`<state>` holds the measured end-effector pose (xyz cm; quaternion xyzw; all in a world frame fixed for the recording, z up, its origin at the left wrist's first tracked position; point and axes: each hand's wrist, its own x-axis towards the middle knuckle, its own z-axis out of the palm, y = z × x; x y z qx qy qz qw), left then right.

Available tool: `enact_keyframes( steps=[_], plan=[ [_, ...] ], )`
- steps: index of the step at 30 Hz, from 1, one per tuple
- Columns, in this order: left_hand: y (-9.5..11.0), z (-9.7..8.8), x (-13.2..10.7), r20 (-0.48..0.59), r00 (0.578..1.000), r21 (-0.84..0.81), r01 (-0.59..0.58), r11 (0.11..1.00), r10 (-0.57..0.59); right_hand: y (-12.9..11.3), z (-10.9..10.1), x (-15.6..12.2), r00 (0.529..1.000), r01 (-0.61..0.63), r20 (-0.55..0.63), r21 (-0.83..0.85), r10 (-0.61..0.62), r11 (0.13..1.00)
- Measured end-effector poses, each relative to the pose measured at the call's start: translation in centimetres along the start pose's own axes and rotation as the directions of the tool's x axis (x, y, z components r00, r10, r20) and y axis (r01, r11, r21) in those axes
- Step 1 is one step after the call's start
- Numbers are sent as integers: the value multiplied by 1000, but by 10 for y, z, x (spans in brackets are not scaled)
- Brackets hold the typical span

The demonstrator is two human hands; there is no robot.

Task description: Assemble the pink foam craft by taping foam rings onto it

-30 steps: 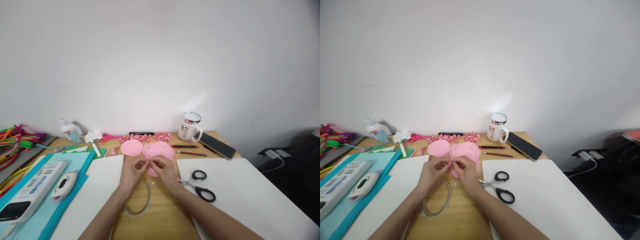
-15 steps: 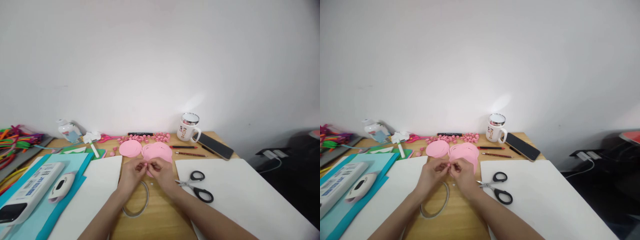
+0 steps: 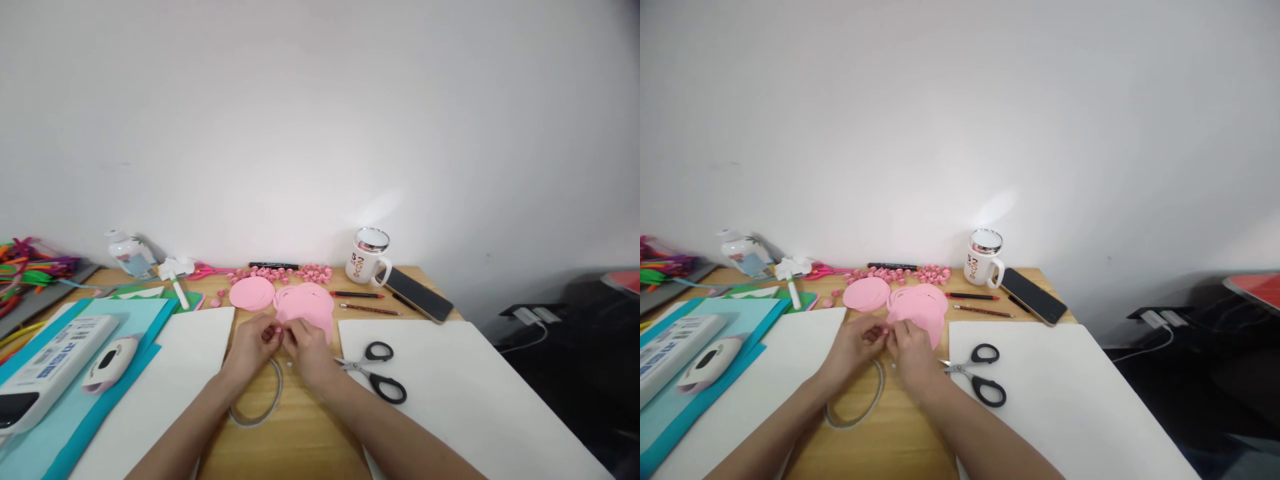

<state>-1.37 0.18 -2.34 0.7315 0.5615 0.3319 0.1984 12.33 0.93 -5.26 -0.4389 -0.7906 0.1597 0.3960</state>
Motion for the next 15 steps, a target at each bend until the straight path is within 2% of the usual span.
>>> enact_keyframes(
  steps=[3,6,9,12,15],
  plan=[
    [2,1,-1,12,1000,20,15,1000,-15,-1,-1,2,999,-38,2,-25,38,999],
    [4,3,-1,0,999,-4,41,999,-41,-1,-3,5,982,-189,5,118,190,975],
    [5,5,-2,-17,997,-94,70,993,-72,-2,-3,8,945,-324,42,277,325,905],
    [4,7,-2,-32,995,-150,90,985,-96,-1,-3,9,929,-359,51,354,366,864],
    [4,8,-4,-32,994,-162,97,982,-103,-1,-2,9,922,-376,50,353,384,857]
  ],
)
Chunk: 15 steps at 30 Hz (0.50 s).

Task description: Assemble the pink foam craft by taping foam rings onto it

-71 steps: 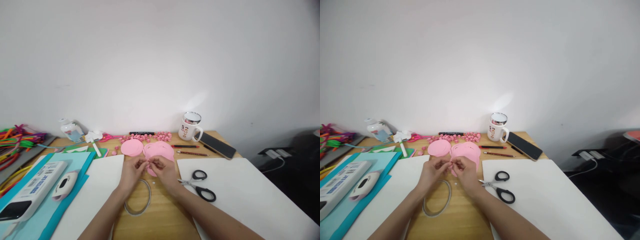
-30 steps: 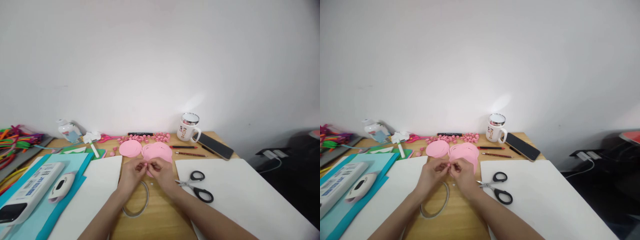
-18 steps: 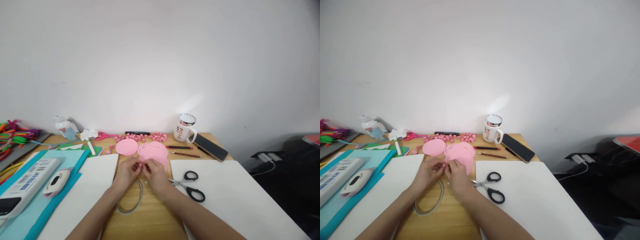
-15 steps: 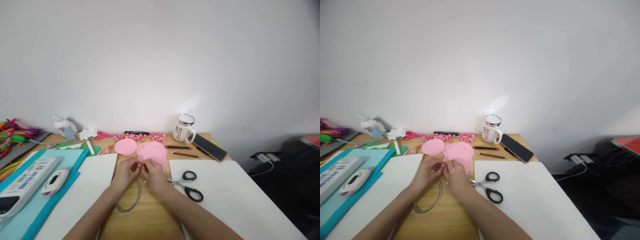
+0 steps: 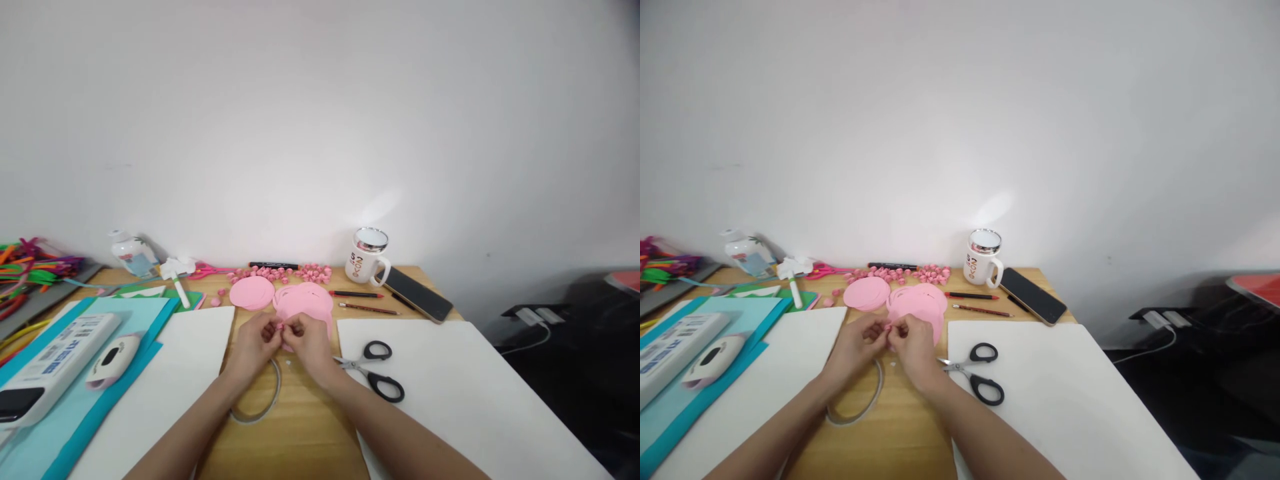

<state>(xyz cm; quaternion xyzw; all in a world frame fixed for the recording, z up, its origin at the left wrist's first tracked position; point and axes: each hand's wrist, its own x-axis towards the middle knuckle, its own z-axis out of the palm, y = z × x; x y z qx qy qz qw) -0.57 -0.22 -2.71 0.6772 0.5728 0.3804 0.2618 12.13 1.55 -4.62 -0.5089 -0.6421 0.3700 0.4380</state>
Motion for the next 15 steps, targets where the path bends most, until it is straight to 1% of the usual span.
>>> enact_keyframes(
  steps=[5,9,11,15],
  plan=[
    [1,2,-1,-62,997,-20,35,999,-36,-1,0,-2,1000,25,-10,-36,-26,999],
    [3,3,-1,-51,996,-125,70,990,-77,-2,1,-3,999,35,-10,80,-35,996],
    [4,3,-1,-46,995,-151,76,986,-83,-1,2,-3,999,29,-27,132,-26,991],
    [5,4,-1,-54,994,-201,79,976,-92,-1,2,-4,997,34,-70,168,-23,985]
  ],
)
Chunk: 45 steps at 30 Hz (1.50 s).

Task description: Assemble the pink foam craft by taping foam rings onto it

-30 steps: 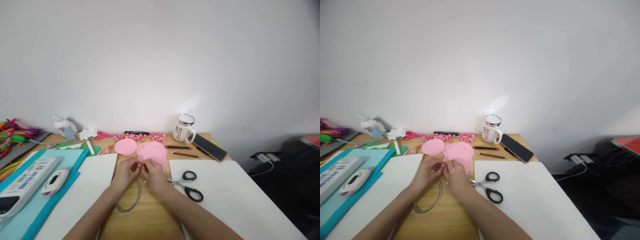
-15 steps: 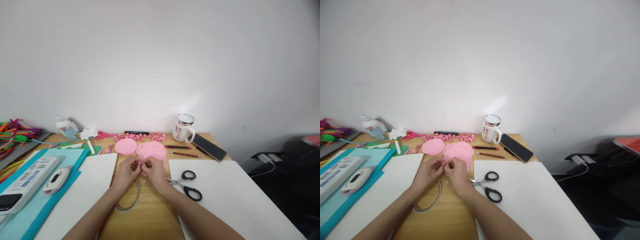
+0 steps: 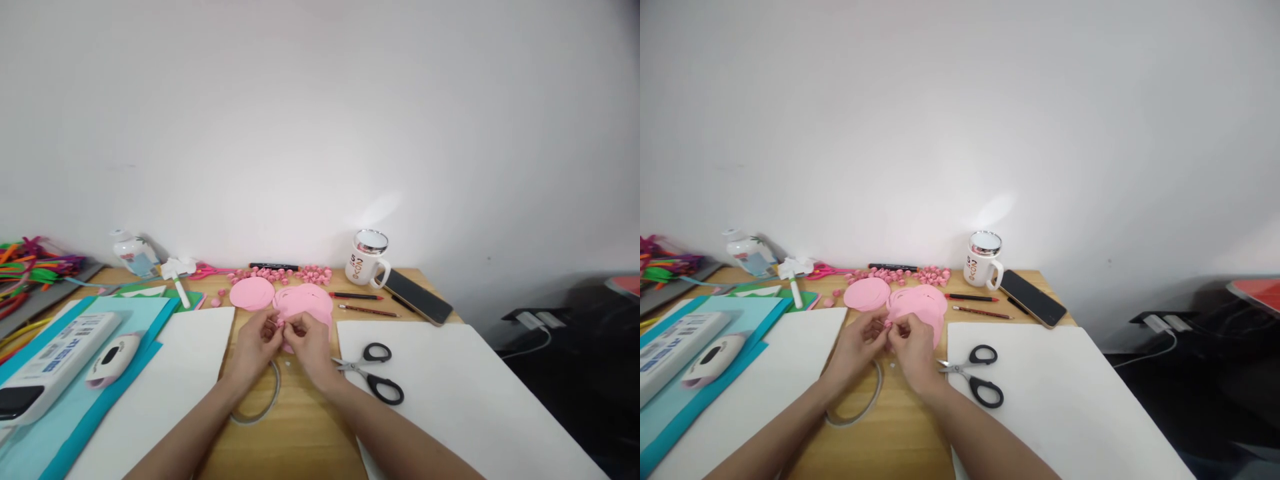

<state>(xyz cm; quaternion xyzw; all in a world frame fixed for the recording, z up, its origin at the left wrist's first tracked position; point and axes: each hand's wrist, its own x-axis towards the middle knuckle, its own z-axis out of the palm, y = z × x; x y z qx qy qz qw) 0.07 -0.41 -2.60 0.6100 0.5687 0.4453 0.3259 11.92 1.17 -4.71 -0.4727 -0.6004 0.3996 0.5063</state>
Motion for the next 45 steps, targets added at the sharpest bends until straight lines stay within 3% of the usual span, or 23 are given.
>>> enact_keyframes(
  steps=[8,19,27,32,35,40,45],
  plan=[
    [2,2,-1,-2,999,-55,35,998,-35,-6,1,-2,1000,-11,-22,-28,10,1000],
    [0,3,-2,8,1000,-13,29,999,-29,-3,0,-1,998,-60,-23,95,62,994],
    [6,4,-3,36,998,-95,49,994,-46,-4,1,-2,997,-78,-20,69,80,995],
    [4,2,-1,17,998,-141,61,988,-59,-8,1,-2,996,-94,3,142,94,985],
    [3,0,-1,-14,999,-85,31,996,-32,-13,0,-3,997,-76,17,181,74,981],
    [6,-2,-2,-87,996,-35,-6,999,3,-15,-1,-2,996,-10,-88,142,22,990],
    [4,-2,-1,-88,996,-48,-7,999,3,-9,1,-1,997,-29,-68,170,41,985]
  ],
)
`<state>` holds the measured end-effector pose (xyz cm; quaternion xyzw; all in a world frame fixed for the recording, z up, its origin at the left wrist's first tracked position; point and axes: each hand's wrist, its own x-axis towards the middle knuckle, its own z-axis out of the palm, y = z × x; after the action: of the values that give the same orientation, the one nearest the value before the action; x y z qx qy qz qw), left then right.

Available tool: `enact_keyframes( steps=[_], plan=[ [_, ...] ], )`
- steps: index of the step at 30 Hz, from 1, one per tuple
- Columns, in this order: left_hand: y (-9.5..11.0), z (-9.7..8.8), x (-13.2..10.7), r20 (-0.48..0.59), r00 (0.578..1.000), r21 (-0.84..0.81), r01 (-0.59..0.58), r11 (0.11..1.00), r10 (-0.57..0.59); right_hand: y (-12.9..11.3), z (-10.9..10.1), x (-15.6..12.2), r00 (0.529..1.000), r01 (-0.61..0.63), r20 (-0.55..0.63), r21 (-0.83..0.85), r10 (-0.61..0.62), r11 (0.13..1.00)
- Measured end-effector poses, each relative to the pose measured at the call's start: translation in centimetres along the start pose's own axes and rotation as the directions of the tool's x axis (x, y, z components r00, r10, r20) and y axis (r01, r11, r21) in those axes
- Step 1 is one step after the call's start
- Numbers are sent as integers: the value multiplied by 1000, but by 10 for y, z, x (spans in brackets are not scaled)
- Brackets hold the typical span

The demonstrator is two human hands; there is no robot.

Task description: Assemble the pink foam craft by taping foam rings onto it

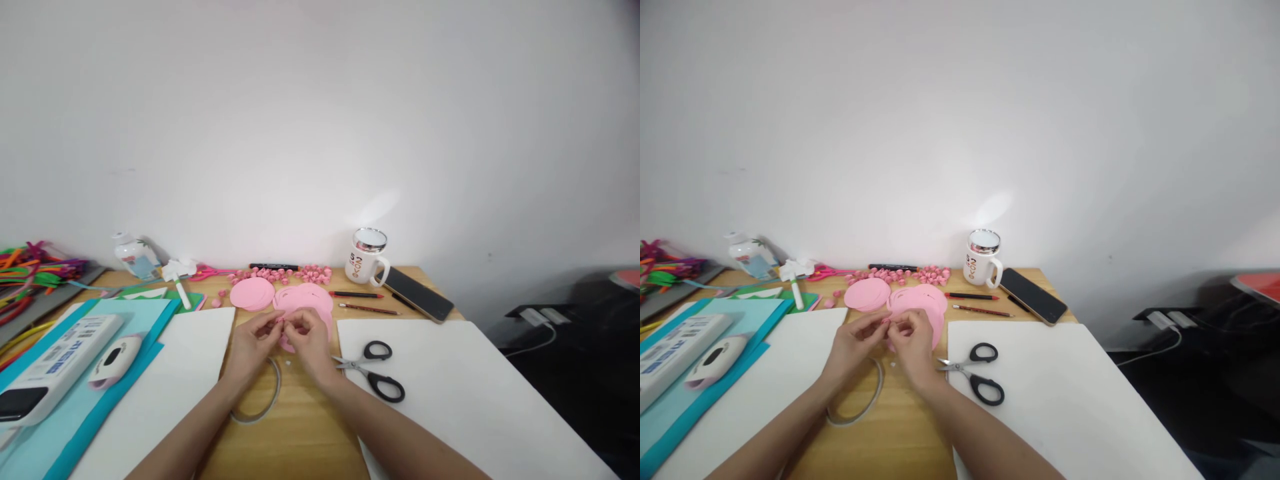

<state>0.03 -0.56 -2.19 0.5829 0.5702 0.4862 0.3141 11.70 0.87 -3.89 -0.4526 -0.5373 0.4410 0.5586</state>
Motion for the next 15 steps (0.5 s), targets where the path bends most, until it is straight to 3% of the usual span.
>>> enact_keyframes(
  steps=[5,10,13,15],
  plan=[
    [-1,-1,1,-10,1000,47,-25,999,25,4,-1,1,996,-45,74,51,41,998],
    [-1,-7,5,-30,999,84,-27,996,30,5,-2,0,994,-25,104,-4,25,1000],
    [-1,-13,8,-60,998,106,7,994,-1,4,-2,-4,974,82,219,-132,-52,988],
    [0,-16,9,-86,996,112,24,993,-15,3,-2,-9,929,204,357,-264,-101,943]
  ],
)
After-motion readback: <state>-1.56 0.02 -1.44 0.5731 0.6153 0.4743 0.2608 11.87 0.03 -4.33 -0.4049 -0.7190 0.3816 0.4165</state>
